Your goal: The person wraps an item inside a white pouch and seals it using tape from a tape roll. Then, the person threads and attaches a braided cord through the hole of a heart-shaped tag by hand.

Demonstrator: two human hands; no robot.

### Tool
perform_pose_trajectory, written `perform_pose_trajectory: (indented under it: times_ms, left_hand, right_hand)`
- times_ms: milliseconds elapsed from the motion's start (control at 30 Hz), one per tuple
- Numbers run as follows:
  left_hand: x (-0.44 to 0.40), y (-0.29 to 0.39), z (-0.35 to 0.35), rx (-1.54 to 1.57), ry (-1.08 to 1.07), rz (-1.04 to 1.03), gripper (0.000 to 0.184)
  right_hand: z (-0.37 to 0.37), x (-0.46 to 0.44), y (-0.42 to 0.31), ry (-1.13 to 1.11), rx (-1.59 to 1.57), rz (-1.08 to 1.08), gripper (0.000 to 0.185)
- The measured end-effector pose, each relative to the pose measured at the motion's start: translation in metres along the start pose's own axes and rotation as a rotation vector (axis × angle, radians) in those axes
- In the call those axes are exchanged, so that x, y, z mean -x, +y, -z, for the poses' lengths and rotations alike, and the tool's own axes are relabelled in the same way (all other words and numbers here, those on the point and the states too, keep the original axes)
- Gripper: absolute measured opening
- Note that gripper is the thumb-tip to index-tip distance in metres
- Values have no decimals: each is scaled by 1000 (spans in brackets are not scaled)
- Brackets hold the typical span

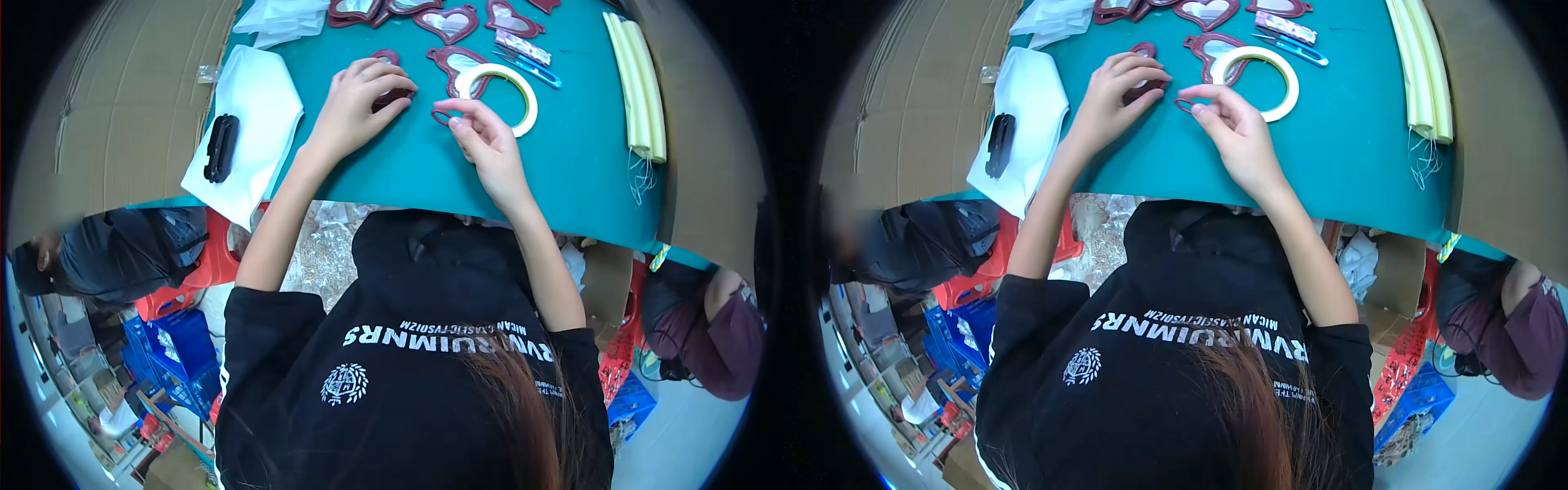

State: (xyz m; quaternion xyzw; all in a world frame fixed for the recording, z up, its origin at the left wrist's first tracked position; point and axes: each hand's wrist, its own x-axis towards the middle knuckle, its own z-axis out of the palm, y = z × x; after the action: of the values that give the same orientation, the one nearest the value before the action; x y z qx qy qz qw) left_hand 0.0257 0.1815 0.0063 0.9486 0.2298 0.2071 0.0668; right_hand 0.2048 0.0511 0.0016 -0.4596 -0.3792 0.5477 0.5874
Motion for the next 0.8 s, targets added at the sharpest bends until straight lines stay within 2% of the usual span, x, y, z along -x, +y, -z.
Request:
perform_pose_trajectory:
  times_ms: [100, 133, 233, 267, 367, 400, 500, 667, 767, 800]
  left_hand:
    - [4, 19, 12, 394, 69, 201, 28]
    - [7, 27, 13, 399, 61, 197, 28]
    - [17, 52, 16, 1071, 261, 495, 26]
    - [21, 57, 16, 1077, 258, 495, 26]
    - [32, 67, 11, 1254, 307, 544, 25]
    - [35, 72, 12, 1258, 301, 547, 25]
    - [36, 84, 16, 1375, 417, 658, 27]
    - [51, 81, 11, 1406, 405, 683, 30]
    - [55, 83, 15, 1457, 440, 732, 31]
    - [57, 82, 15, 1456, 434, 737, 31]
  right_hand:
    - [-6, 1, -9, -36, 94, -18, 17]
    - [-8, 1, -8, -27, 91, -20, 17]
    - [-15, 3, -9, -52, 235, 272, 17]
    - [-16, 5, -14, -48, 237, 268, 17]
    - [-24, 15, -33, -97, 27, -11, 14]
    - [-28, 17, -31, -91, 26, -16, 14]
    - [-40, 15, -24, -13, 176, 205, 11]
    - [-49, 13, -14, 62, 175, 299, 13]
    - [-48, 14, -11, 77, 549, 466, 17]
    - [-50, 14, -9, 80, 545, 462, 17]
